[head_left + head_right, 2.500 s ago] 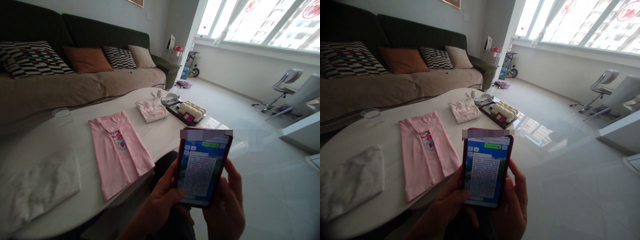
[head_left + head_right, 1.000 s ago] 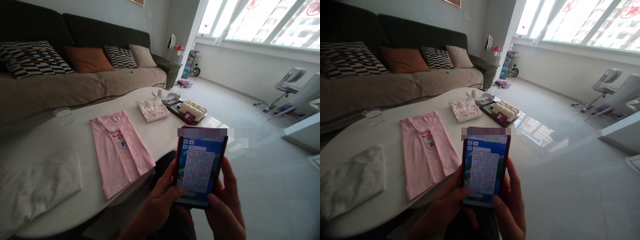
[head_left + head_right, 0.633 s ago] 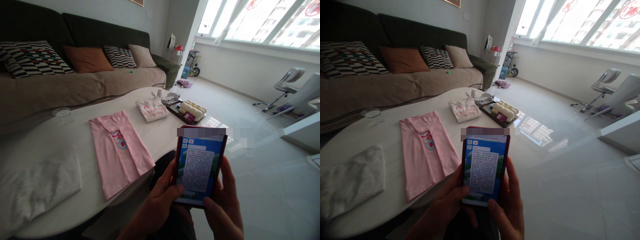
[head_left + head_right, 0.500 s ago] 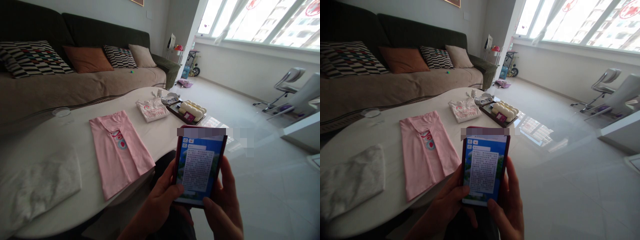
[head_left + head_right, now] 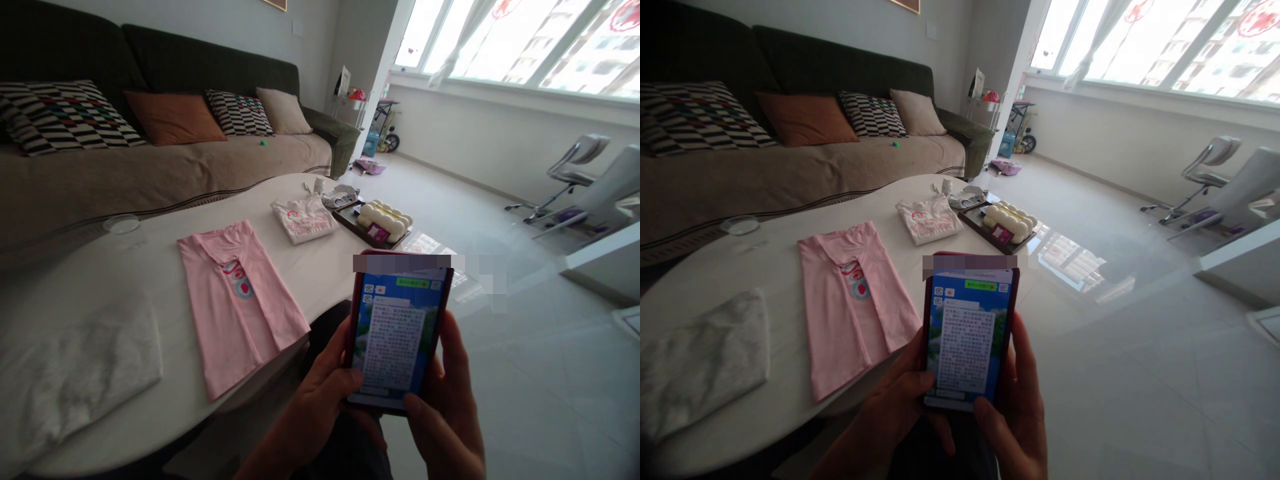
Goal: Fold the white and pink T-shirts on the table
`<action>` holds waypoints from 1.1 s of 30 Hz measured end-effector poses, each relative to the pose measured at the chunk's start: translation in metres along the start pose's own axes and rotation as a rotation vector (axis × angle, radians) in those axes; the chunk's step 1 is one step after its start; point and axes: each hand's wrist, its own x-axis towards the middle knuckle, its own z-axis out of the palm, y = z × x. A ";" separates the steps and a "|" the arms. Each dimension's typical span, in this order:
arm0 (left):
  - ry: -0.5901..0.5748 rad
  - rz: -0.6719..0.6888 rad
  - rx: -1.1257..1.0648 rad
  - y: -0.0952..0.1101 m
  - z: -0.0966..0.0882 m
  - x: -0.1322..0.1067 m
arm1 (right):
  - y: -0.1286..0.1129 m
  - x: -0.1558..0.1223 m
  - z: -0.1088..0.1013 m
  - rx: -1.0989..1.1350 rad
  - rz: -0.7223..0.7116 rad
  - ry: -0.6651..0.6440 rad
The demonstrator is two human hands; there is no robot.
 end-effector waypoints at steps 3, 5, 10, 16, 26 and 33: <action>0.003 0.001 0.002 0.000 0.000 0.000 | -0.001 0.000 0.000 0.003 0.005 0.001; -0.014 0.007 -0.005 -0.001 -0.001 0.000 | -0.001 0.000 0.001 0.003 0.002 0.003; -0.036 0.023 -0.025 -0.001 -0.003 0.000 | -0.002 -0.001 0.003 -0.015 0.002 0.006; -0.026 0.008 -0.016 0.001 -0.001 0.000 | -0.002 -0.002 0.002 -0.055 0.017 0.046; -0.011 0.006 -0.025 0.000 -0.002 0.000 | 0.001 0.000 -0.009 -0.097 0.001 -0.083; -0.009 0.011 -0.029 -0.001 -0.002 0.000 | 0.000 0.000 -0.005 -0.011 0.009 -0.073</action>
